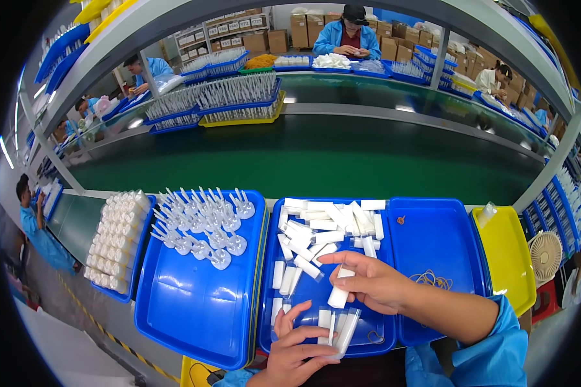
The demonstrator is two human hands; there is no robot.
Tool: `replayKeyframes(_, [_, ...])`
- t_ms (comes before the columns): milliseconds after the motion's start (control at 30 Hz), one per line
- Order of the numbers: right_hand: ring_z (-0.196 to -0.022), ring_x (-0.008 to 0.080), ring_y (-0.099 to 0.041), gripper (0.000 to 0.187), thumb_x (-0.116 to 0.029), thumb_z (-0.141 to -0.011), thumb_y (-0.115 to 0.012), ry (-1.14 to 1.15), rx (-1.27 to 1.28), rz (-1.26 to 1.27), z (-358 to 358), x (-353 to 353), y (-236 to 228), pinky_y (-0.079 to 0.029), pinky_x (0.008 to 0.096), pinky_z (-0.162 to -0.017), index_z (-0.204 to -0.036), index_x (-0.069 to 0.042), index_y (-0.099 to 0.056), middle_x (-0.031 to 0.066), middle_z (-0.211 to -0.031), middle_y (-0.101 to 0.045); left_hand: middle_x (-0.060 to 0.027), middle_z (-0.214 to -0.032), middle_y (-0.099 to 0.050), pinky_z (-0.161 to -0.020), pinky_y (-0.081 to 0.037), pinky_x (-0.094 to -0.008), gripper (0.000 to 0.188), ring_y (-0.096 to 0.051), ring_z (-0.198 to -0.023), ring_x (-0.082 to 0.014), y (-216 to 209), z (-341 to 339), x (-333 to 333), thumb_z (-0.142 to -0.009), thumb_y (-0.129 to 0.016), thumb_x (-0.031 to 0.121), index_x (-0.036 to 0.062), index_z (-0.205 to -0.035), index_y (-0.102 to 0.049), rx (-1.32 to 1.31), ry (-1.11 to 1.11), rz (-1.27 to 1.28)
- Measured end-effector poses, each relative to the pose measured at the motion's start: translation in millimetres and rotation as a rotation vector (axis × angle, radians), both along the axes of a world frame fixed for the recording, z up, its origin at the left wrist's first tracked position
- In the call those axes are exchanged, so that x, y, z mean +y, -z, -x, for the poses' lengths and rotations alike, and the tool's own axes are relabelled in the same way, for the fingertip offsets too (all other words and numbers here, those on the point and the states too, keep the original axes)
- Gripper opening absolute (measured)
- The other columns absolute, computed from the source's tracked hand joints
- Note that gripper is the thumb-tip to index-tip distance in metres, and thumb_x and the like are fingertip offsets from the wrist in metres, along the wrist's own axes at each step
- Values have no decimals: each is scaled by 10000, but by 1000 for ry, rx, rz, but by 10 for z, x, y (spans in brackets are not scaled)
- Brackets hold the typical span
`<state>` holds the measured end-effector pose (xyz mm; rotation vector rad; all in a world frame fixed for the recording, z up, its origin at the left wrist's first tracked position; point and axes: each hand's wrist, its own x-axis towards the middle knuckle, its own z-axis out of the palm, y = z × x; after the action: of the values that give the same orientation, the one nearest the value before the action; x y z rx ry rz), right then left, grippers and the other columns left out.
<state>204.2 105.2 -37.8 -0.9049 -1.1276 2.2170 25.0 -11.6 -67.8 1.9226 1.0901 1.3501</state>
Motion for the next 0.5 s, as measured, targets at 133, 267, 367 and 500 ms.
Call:
replayKeyframes(133, [-803,83,-479,494,-91,-863,-574,-13,67,80,-13,-47,12,-395,196,-661,-1322,-66,-393,23,-957,-499,-61,-886,-624,-955,-304,-478,178,-434,-1144,-380,30,7,5,-568,-784,153,97,-708,-689,-14,-7,-5])
replayKeyframes(267, [-821,85,-511,527,-104,-866,-579,-8,-5,-62,-11,-103,-48,-411,219,-685,-1340,-42,-358,17,-921,-520,-56,-881,-624,-954,-303,-480,180,-438,-1142,-377,46,16,-9,-566,-787,165,103,-707,-694,-11,6,8])
replayKeyframes(367, [-808,95,-510,523,-125,-864,-585,-29,-31,-93,-61,-123,-35,-422,226,-690,-1336,-47,-373,25,-937,-525,-50,-881,-625,-955,-300,-480,176,-439,-1143,-375,31,5,4,-571,-784,179,109,-708,-698,-10,23,13])
replayKeyframes(500, [-705,116,-522,470,-166,-845,-606,-102,-334,-582,-168,-84,-97,-440,240,-652,-1287,-92,-464,51,-879,-548,-42,-877,-625,-966,-276,-482,160,-436,-1150,-376,52,-20,0,-579,-779,191,123,-701,-701,4,34,42])
